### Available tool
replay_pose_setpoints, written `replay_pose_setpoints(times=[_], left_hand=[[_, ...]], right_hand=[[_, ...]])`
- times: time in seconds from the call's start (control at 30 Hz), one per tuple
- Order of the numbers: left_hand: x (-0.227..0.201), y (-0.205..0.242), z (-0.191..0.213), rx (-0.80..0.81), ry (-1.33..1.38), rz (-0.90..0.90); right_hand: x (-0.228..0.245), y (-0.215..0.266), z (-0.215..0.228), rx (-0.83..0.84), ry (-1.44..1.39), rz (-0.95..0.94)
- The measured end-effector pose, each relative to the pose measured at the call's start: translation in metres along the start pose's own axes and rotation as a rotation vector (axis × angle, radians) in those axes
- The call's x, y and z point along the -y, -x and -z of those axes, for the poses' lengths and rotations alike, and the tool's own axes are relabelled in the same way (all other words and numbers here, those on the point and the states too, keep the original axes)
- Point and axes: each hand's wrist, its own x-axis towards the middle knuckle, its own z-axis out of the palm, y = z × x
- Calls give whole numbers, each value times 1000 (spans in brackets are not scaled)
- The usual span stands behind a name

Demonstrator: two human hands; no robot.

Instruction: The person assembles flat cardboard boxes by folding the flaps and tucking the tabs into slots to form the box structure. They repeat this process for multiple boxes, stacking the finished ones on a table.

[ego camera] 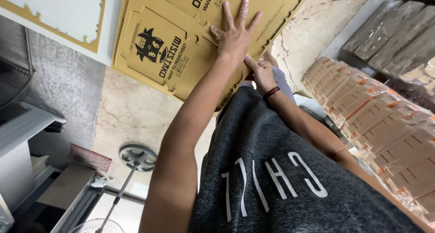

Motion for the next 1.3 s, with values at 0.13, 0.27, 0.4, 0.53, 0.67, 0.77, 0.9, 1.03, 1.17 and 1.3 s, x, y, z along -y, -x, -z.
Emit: replay_pose_setpoints(times=[0.13, 0.27, 0.4, 0.53, 0.67, 0.77, 0.9, 1.03, 1.17, 1.3], left_hand=[[-3, 5, 8, -17, 45, 18], [-2, 3, 15, 29, 16, 9], [-4, 2, 22, 55, 127, -25], [-5, -3, 28, 46, 155, 11], [-14, -14, 16, -42, -16, 102], [-19, -15, 19, -53, -86, 106], [-17, -15, 23, -52, -30, 107], [-12, -22, 24, -60, -67, 112], [-17, -9, 39, 12, 46, 115], [-12, -4, 48, 9, 55, 79]], right_hand=[[-7, -1, -7, -23, -216, 44], [-13, -6, -9, -155, -94, 11], [-17, -10, -8, -201, -87, 20], [-10, -13, -11, -218, 47, 107], [-26, -33, -9, -246, 241, 329], [-29, -47, -7, -357, 413, 412], [-23, -46, -10, -412, 356, 394], [-11, -34, -8, -124, 93, 508], [-20, -24, 4, -127, 127, 537], [-14, -13, 0, -192, 355, 515]])
